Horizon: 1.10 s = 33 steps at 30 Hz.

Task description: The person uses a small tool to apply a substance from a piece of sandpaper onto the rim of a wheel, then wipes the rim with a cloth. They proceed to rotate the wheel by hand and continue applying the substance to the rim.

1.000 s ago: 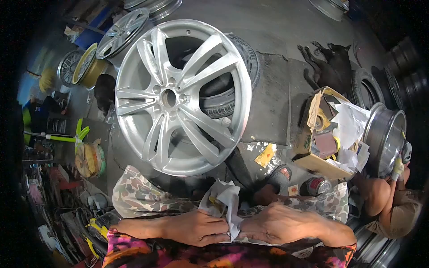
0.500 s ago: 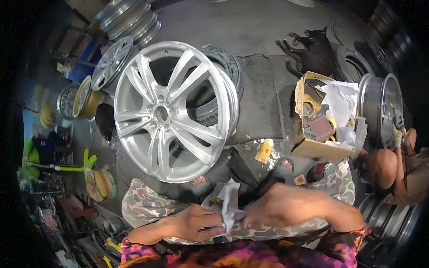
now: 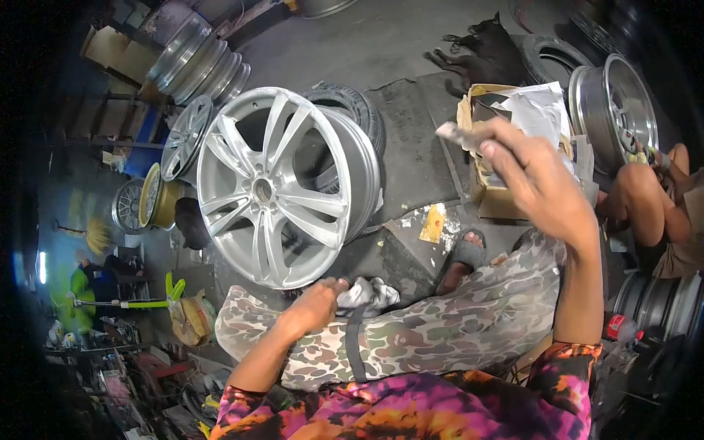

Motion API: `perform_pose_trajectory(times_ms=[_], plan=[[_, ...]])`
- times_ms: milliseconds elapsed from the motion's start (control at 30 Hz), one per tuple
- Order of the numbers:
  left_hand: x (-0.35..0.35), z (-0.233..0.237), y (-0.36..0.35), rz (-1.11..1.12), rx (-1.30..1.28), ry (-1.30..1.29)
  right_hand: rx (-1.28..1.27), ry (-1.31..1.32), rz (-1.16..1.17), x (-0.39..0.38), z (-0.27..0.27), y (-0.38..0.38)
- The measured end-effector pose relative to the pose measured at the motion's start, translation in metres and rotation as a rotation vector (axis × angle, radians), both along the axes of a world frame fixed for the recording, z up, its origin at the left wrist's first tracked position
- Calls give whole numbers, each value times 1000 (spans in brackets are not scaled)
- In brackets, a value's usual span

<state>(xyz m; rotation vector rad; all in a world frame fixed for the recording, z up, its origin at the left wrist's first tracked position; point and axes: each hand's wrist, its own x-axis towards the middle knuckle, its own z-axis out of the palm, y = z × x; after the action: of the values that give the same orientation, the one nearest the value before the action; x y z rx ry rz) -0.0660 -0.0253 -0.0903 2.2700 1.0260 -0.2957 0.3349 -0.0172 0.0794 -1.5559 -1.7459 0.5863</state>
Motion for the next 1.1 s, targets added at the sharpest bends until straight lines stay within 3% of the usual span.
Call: perform_pose_trajectory(times_ms=[67,267,433,600,733,800,833,867,900,1000,1100], plan=[[2,1,4,17,106,-32,17,88,-92,11,-2,-7],[29,21,15,-95,53,-30,47,387,-269,53,-37,-38],[84,30,39,-222,56,27,108,443,-476,106,-109,-96],[132,-6,58,-176,-5,-110,-42,579,-675,115,-184,-163],[154,-88,83,-17,-89,-108,-135,622,-727,93,-242,-196],[157,-153,93,142,-105,-145,-190,470,-687,80,-257,-203],[154,-192,97,245,-127,-205,-113,261,-680,66,-253,-202],[156,-216,98,317,-131,-223,-17,390,-822,63,-309,-226],[159,-236,96,383,-140,-240,63,209,-1253,24,-308,-187],[172,-288,89,520,-122,-299,-205,321,-1047,29,-289,-233],[199,-287,90,563,-99,-228,-322,345,-1023,31,-279,-258]])
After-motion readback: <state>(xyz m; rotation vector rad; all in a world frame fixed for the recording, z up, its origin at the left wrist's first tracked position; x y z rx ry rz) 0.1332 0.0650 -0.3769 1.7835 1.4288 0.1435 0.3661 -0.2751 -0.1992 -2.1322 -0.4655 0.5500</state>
